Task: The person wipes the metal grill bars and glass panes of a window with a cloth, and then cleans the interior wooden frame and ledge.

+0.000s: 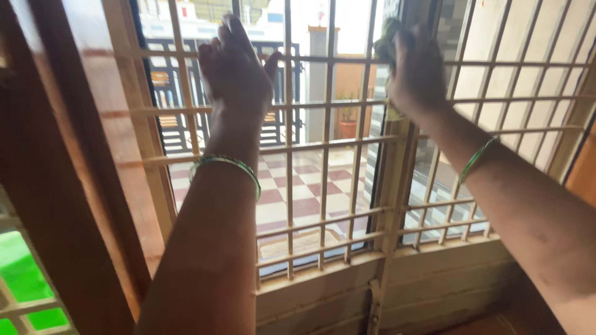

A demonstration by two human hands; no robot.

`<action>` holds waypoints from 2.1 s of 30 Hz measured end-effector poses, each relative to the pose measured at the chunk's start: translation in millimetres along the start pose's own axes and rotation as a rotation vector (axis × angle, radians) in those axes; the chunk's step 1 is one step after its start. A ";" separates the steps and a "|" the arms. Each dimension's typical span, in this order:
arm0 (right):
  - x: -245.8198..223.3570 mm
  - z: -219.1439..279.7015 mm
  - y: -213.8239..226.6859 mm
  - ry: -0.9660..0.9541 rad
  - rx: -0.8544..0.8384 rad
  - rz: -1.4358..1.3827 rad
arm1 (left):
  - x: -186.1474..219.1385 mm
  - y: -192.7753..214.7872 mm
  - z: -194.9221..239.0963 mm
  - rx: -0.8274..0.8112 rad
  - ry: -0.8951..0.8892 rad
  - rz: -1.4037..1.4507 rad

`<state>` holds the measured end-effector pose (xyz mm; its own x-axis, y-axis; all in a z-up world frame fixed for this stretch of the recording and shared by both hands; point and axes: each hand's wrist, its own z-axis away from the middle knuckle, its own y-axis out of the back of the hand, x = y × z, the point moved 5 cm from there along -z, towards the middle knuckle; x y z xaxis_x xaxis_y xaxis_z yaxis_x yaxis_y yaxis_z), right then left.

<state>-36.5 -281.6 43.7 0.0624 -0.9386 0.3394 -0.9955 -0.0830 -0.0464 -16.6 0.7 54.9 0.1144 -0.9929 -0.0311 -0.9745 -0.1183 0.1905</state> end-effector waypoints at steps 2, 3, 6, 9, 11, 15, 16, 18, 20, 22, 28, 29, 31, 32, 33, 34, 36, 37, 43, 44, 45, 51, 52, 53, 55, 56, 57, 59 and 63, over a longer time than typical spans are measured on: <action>-10.6 1.0 -7.3 -0.040 -0.035 -0.091 | 1.7 4.5 0.5 -0.075 0.010 0.039; -17.0 -1.3 -10.5 -0.080 -0.032 -0.233 | 2.2 7.5 0.7 -0.109 0.017 0.061; -43.9 -11.8 -15.0 -0.094 0.002 -0.526 | 1.7 22.5 -1.7 -0.075 -0.004 0.038; -59.4 -16.7 -7.3 0.052 0.054 -0.455 | 2.6 28.1 1.0 -0.173 -0.003 0.093; -52.8 -20.5 -2.0 0.090 0.053 -0.310 | 0.1 29.8 0.2 -0.246 -0.012 0.126; 4.1 -7.5 18.7 0.031 -0.046 -0.088 | -5.8 33.7 1.7 -0.271 -0.050 0.109; 18.5 -3.7 20.5 -0.014 -0.111 -0.052 | -4.0 32.0 3.0 -0.284 -0.061 0.112; 36.3 2.4 23.3 -0.028 -0.181 0.060 | -2.7 31.6 4.1 -0.237 -0.068 0.131; 40.9 2.3 19.6 -0.064 -0.235 0.018 | -2.6 33.1 6.5 -0.185 -0.083 0.164; 27.5 -2.3 6.8 -0.123 -0.270 -0.186 | -6.2 39.0 11.1 -0.127 -0.103 0.203; -49.4 -25.5 -17.4 -0.091 -0.140 -0.674 | -54.0 66.3 41.6 -0.039 -0.020 0.161; -68.1 -30.2 -14.1 -0.007 -0.071 -0.607 | -61.4 73.9 46.8 0.065 -0.032 0.141; -104.1 -42.4 -6.4 0.109 0.083 -0.583 | -72.6 86.7 57.2 0.278 -0.059 0.105; -122.0 -49.9 -3.2 0.143 0.170 -0.624 | -73.6 85.6 60.0 0.267 -0.086 0.104; -136.1 -58.7 -9.7 0.089 0.069 -0.774 | -75.2 84.3 62.7 0.256 -0.113 0.104; -150.8 -66.8 -16.9 0.039 -0.034 -0.923 | -76.1 82.2 65.7 0.246 -0.137 0.103; -183.1 -85.4 -7.2 0.274 0.207 -0.562 | -80.1 75.3 65.0 0.213 -0.096 0.154; -198.9 -89.4 -2.6 0.388 0.325 -0.375 | -82.2 71.8 63.8 0.198 -0.075 0.179; -239.7 -111.1 6.8 0.320 0.157 -0.880 | -93.9 63.4 63.2 0.232 0.001 0.349; -239.6 -107.9 11.8 0.335 0.181 -0.867 | -93.3 63.1 63.6 0.245 -0.028 0.324; -234.3 -100.8 16.6 0.350 0.205 -0.854 | -93.4 63.3 63.3 0.259 -0.057 0.299; -219.5 -82.8 9.1 0.228 0.066 -0.701 | -100.3 62.2 64.0 0.209 -0.050 0.248; -224.3 -83.6 4.9 0.179 0.048 -0.644 | -99.2 60.8 63.8 0.178 -0.040 0.280; -232.4 -86.0 7.5 0.234 0.128 -0.750 | -99.4 60.9 63.6 0.171 -0.015 0.302; -247.5 -92.2 14.8 0.346 0.295 -0.954 | -98.3 61.6 59.9 0.160 0.026 0.349; -251.6 -96.2 13.2 0.325 0.257 -0.945 | -98.0 61.6 58.6 0.147 0.041 0.335; -253.9 -99.7 12.2 0.304 0.218 -0.935 | -98.6 61.7 56.6 0.135 0.055 0.321; -250.9 -96.0 15.6 0.307 0.155 -0.842 | -98.6 61.8 57.7 0.113 0.060 0.340; -223.0 -74.8 26.1 0.365 0.053 -0.499 | -100.7 67.7 58.7 0.143 0.000 0.327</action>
<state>-81.8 -49.4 37.1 0.4818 -0.6082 0.6309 -0.8471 -0.5076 0.1575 -105.4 93.1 13.3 -0.2085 -0.9780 0.0085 -0.9767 0.2086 0.0511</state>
